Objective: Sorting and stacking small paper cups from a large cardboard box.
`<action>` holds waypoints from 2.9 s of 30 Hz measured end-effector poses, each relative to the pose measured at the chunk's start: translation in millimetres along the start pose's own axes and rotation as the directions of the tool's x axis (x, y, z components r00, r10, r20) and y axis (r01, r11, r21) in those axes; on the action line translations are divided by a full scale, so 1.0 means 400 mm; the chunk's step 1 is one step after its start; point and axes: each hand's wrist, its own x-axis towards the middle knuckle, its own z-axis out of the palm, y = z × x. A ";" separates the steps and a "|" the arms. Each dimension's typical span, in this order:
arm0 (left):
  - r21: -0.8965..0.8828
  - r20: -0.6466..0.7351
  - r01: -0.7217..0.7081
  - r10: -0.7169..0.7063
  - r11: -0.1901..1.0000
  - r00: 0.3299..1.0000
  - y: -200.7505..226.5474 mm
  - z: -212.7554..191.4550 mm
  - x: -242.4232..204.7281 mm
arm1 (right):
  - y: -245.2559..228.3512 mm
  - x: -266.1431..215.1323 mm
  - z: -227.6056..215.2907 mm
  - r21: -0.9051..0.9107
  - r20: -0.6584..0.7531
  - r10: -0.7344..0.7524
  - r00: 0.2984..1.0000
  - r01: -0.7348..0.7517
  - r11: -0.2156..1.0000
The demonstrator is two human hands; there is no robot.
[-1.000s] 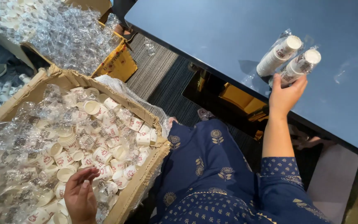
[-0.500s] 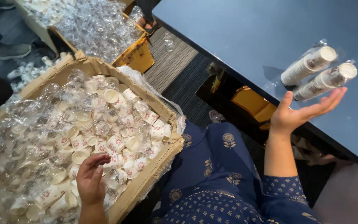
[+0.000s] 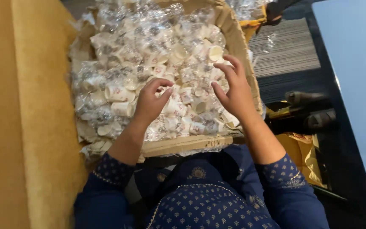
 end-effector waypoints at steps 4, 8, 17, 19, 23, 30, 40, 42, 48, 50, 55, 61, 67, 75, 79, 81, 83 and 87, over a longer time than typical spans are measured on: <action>-0.004 -0.031 0.008 -0.008 1.000 0.999 -0.007 -0.013 0.006 | 0.140 0.093 0.124 -0.093 0.245 0.154 0.957 -0.135 0.986; -0.061 -0.021 0.043 -0.044 0.997 0.999 -0.011 -0.013 0.010 | 0.296 0.097 0.235 -0.282 -0.012 0.124 0.992 -0.122 0.952; -0.150 0.019 0.062 -0.060 0.987 0.998 -0.007 -0.006 -0.003 | 0.406 0.074 0.287 -0.415 0.062 0.066 0.996 -0.035 0.909; -0.154 0.022 0.064 -0.062 0.986 0.998 -0.003 -0.008 -0.010 | 0.349 0.075 0.254 -0.392 0.023 0.065 0.998 -0.051 0.919; -0.072 -0.030 -0.042 0.040 0.997 0.999 0.003 -0.002 -0.018 | 0.183 0.055 0.186 -0.131 -0.185 0.023 0.983 -0.048 0.990; 0.112 0.176 -0.163 0.142 0.980 0.974 0.001 0.051 -0.050 | 0.078 -0.046 0.243 0.410 0.264 -0.018 0.964 -0.095 0.907; 0.173 0.230 -0.060 0.019 0.983 0.973 -0.036 0.060 -0.064 | 0.300 -0.022 0.226 0.164 -0.236 0.302 0.923 -0.269 0.949; 0.087 0.160 -0.155 0.140 0.984 0.977 -0.016 0.056 -0.044 | 0.396 -0.037 0.261 -0.149 -0.249 0.450 0.858 -0.493 0.857; 0.058 0.167 0.045 -0.054 0.997 0.984 0.053 0.025 -0.002 | 0.457 -0.007 0.292 -0.204 -0.248 0.366 0.897 -0.417 0.885; 0.066 0.139 -0.049 0.039 0.997 0.989 0.011 0.040 -0.006 | 0.504 -0.011 0.300 -0.039 -0.263 0.423 0.867 -0.447 0.894; 0.069 0.079 -0.106 0.100 0.992 0.992 -0.016 0.051 -0.011 | 0.361 0.000 0.243 0.523 -0.316 0.533 0.785 -0.324 0.788; 0.177 0.149 0.009 -0.036 0.984 0.988 0.000 0.054 -0.008 | 0.032 -0.012 0.188 0.163 -0.293 -0.047 0.955 0.098 0.982; 0.088 0.125 0.040 -0.050 0.995 0.991 0.013 0.047 -0.012 | 0.028 -0.033 0.220 0.047 -0.051 -0.243 0.969 0.245 0.968; 0.147 0.155 -0.092 0.069 0.985 0.985 0.013 0.038 -0.028 | 0.141 0.001 0.201 -0.108 -0.183 -0.088 0.979 0.069 0.992; 0.139 0.181 -0.094 0.068 0.986 0.981 0.012 0.040 -0.029 | 0.285 -0.010 0.197 -0.372 -0.147 0.129 0.981 -0.175 0.911; 0.130 0.188 -0.067 0.041 0.989 0.981 0.020 0.042 -0.028 | 0.300 -0.008 0.196 -0.512 -0.054 0.403 0.914 -0.371 0.775; 0.133 0.193 -0.084 0.058 0.988 0.979 0.019 0.043 -0.027 | 0.305 -0.004 0.205 -0.554 -0.076 0.409 0.909 -0.380 0.741; 0.160 0.178 -0.077 0.048 0.984 0.983 0.013 0.038 -0.031 | 0.298 0.002 0.190 -0.596 -0.226 0.309 0.924 -0.382 0.706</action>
